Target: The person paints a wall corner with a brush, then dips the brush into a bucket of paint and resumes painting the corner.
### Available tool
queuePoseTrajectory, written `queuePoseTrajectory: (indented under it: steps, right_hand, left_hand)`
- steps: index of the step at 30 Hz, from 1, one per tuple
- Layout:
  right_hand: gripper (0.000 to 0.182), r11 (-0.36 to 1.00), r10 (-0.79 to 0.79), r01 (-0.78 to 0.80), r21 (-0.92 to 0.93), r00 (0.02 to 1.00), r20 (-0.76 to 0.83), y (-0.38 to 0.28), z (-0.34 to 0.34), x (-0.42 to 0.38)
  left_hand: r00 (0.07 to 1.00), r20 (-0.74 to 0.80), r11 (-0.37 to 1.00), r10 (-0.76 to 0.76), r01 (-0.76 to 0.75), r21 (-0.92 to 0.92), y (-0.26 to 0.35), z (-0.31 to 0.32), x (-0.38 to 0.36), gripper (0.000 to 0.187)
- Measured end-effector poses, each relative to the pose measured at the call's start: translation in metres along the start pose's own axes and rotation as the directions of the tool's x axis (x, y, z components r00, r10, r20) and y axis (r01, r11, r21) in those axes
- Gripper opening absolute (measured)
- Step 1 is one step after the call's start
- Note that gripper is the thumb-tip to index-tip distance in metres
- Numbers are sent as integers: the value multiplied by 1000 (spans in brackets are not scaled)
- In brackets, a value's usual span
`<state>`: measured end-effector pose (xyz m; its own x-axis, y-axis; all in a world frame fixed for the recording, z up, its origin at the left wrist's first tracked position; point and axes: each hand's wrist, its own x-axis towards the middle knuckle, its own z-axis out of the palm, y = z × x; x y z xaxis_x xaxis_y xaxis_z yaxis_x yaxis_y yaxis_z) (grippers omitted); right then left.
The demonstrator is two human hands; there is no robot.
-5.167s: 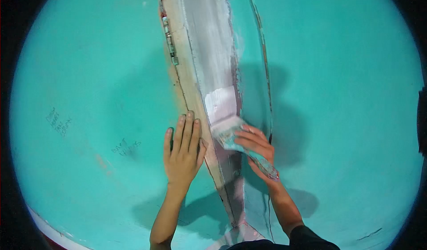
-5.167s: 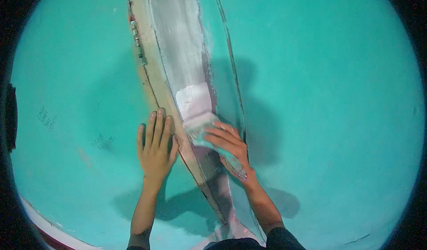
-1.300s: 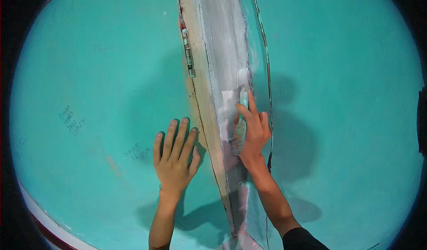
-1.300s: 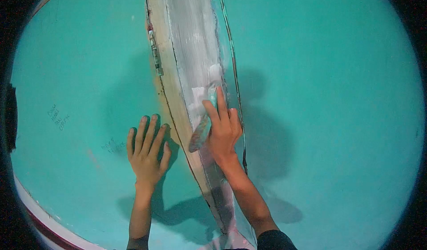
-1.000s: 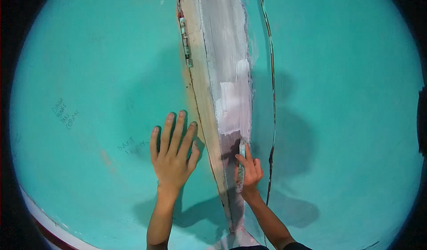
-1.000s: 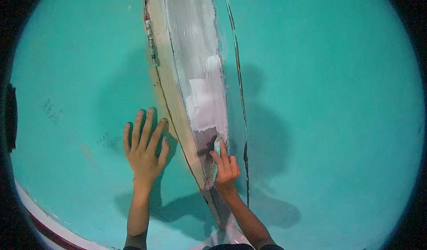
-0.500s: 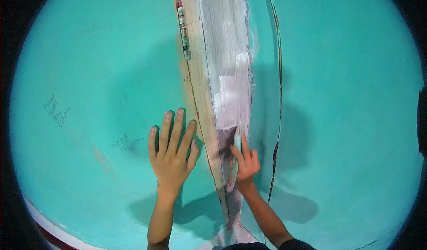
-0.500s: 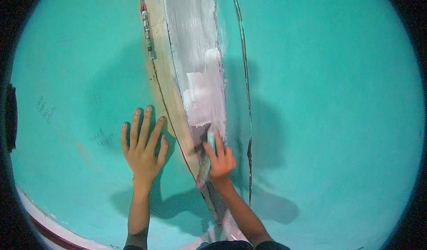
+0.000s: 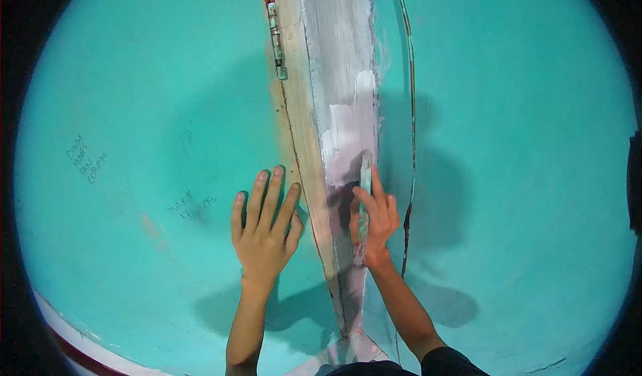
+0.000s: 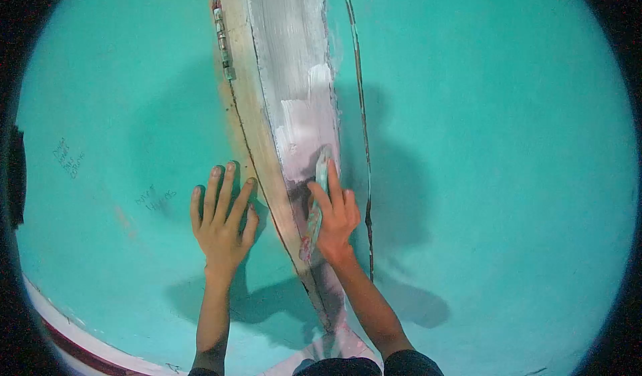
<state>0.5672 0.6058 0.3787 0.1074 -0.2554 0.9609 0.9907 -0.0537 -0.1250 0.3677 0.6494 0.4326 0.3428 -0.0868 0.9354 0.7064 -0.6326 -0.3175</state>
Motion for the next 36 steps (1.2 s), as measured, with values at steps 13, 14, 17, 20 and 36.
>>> queuePoseTrajectory:
  steps: [13,14,17,20,36]
  right_hand:
    - [15,989,59,-73,132,993,105,13,-24,-96]
    - [15,990,49,-60,125,995,86,10,-22,-72]
    - [26,986,-25,30,163,999,-32,8,-8,-19]
    - [19,985,-11,11,173,1000,-2,15,5,-31]
    - [41,913,-51,-35,406,979,199,-4,-58,39]
  left_hand:
    - [1000,-16,1000,5,-5,13,2,9,-1,42]
    - [1000,-19,1000,10,-10,12,2,9,-1,42]
    - [1000,-5,1000,-1,1,19,2,8,-1,41]
    - [1000,3,1000,-7,7,19,3,7,-1,40]
    - [999,-35,990,-4,-2,-143,-2,-9,12,38]
